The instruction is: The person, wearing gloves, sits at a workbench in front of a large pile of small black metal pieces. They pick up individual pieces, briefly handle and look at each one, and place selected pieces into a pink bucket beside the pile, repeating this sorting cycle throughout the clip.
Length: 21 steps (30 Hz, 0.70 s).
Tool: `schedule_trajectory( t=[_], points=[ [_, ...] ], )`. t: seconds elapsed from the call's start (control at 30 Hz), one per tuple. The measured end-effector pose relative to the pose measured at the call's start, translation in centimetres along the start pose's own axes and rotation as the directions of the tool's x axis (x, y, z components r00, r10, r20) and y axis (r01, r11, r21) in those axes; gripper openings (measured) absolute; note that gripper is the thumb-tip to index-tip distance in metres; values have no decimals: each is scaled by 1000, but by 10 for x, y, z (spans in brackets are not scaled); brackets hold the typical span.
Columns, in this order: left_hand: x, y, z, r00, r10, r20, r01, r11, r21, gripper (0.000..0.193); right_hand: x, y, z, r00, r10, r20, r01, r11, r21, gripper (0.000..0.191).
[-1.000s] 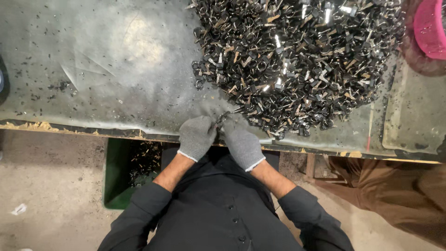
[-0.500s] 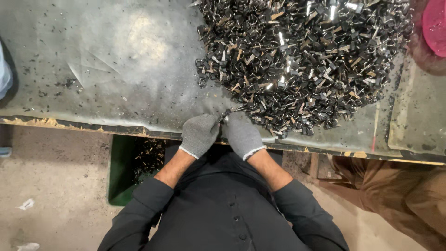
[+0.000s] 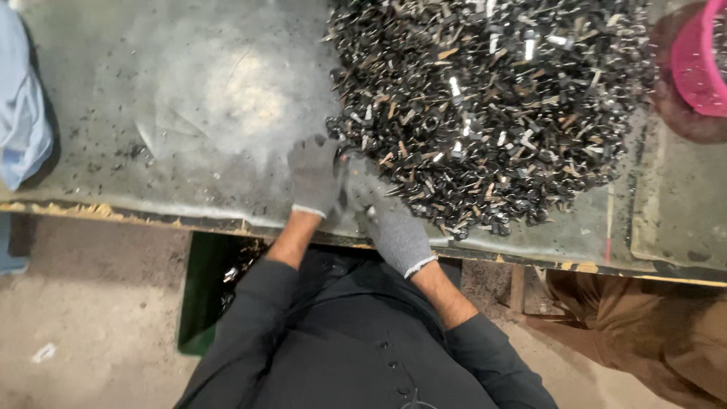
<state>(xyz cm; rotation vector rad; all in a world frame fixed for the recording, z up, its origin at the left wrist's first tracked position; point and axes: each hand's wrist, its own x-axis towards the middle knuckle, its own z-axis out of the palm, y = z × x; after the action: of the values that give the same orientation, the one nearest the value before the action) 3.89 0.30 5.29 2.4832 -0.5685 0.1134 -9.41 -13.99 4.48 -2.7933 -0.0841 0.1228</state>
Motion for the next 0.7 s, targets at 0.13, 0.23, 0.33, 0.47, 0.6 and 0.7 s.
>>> schedule_trajectory(
  t=[0.13, 0.23, 0.33, 0.47, 0.6, 0.7],
  points=[
    [-51, 14, 16, 993, 120, 11, -118, 987, -107, 21, -24, 1, 3, 949, 311, -51, -250, 842, 477, 53],
    [-97, 27, 15, 977, 198, 81, -163, 935, -316, 35, -36, -2, 6, 941, 275, -199, -142, 851, 506, 53],
    [-116, 22, 18, 968, 1, 252, 156, 781, -605, 21, -39, 4, 8, 966, 162, -202, -21, 825, 565, 40],
    [-107, -7, 19, 810, 134, 571, 394, 596, -699, 25, -37, 25, 1, 990, 89, 113, -143, 624, 768, 28],
    [-82, -20, 6, 702, 395, 592, 347, 536, -770, 28, -32, 37, -8, 853, -22, 521, -484, 336, 808, 24],
    [-68, -10, -7, 772, 437, 461, -110, 807, -581, 23, -26, 39, -9, 872, 210, 442, -461, 656, 598, 26]
  ],
)
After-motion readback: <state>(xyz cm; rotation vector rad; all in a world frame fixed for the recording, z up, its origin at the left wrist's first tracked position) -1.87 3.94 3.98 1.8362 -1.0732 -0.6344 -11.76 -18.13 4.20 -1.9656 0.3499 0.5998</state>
